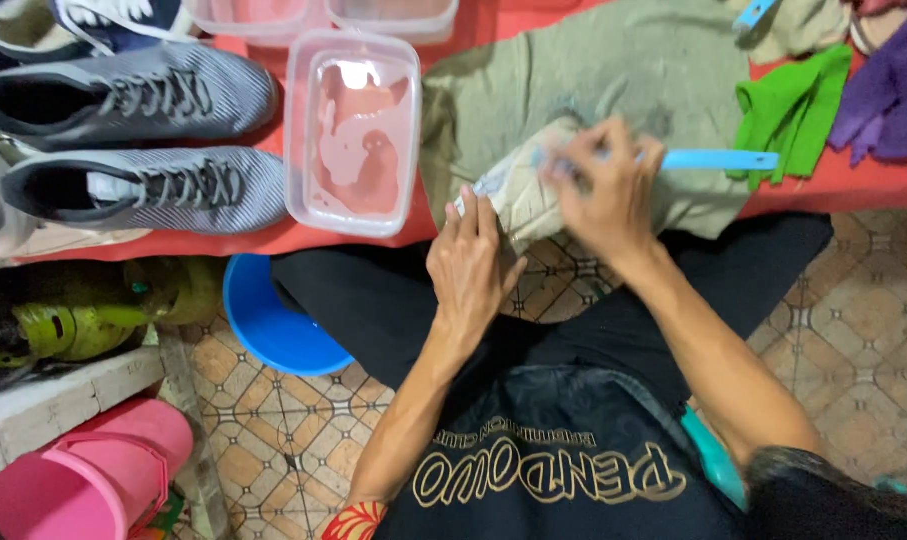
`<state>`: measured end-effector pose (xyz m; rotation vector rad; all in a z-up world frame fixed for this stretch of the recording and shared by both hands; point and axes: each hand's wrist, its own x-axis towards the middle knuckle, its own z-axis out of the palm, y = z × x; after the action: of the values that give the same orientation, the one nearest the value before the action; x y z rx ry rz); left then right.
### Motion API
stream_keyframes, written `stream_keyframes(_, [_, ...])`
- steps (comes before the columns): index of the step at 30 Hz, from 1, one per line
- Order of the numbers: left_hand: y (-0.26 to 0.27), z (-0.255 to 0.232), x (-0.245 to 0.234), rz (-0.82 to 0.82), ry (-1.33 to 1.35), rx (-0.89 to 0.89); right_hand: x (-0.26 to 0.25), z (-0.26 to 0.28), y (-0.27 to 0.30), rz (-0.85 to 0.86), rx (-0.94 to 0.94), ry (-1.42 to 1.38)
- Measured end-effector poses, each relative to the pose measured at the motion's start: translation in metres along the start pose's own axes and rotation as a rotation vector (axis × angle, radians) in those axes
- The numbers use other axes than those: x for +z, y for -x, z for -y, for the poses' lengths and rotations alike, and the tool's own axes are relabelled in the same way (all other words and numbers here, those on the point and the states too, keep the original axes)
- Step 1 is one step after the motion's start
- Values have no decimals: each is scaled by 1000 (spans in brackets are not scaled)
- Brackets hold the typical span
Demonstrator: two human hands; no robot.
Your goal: The person scrubs a white sneaker with a blue brush, repeatedly dipping the brush into a container of pink liquid. They focus on the sole and sides of the shoe, rotating it to clean different areas.
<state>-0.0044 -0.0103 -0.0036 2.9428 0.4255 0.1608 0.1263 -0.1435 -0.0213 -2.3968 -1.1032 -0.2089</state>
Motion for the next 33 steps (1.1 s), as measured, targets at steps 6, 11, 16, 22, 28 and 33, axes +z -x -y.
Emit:
stream_keyframes(6, [0, 0, 2, -8, -7, -8, 4, 9, 5, 44, -19, -18])
stream_keyframes(11, [4, -2, 6, -58, -32, -13, 0, 31, 3, 12, 95, -119])
stream_keyframes(16, [6, -3, 8, -36, 22, -14, 8, 8, -7, -96, 148, -2])
stream_keyframes(22, [6, -2, 9, -30, 23, -6, 19, -15, -13, -73, 166, -33])
stream_keyframes(28, [4, -1, 9, -31, 27, -18, 7, -17, -16, -53, 165, -107])
stream_keyframes(33, [-3, 2, 10, -40, -2, -29, 5, 1, 3, 58, 46, -167])
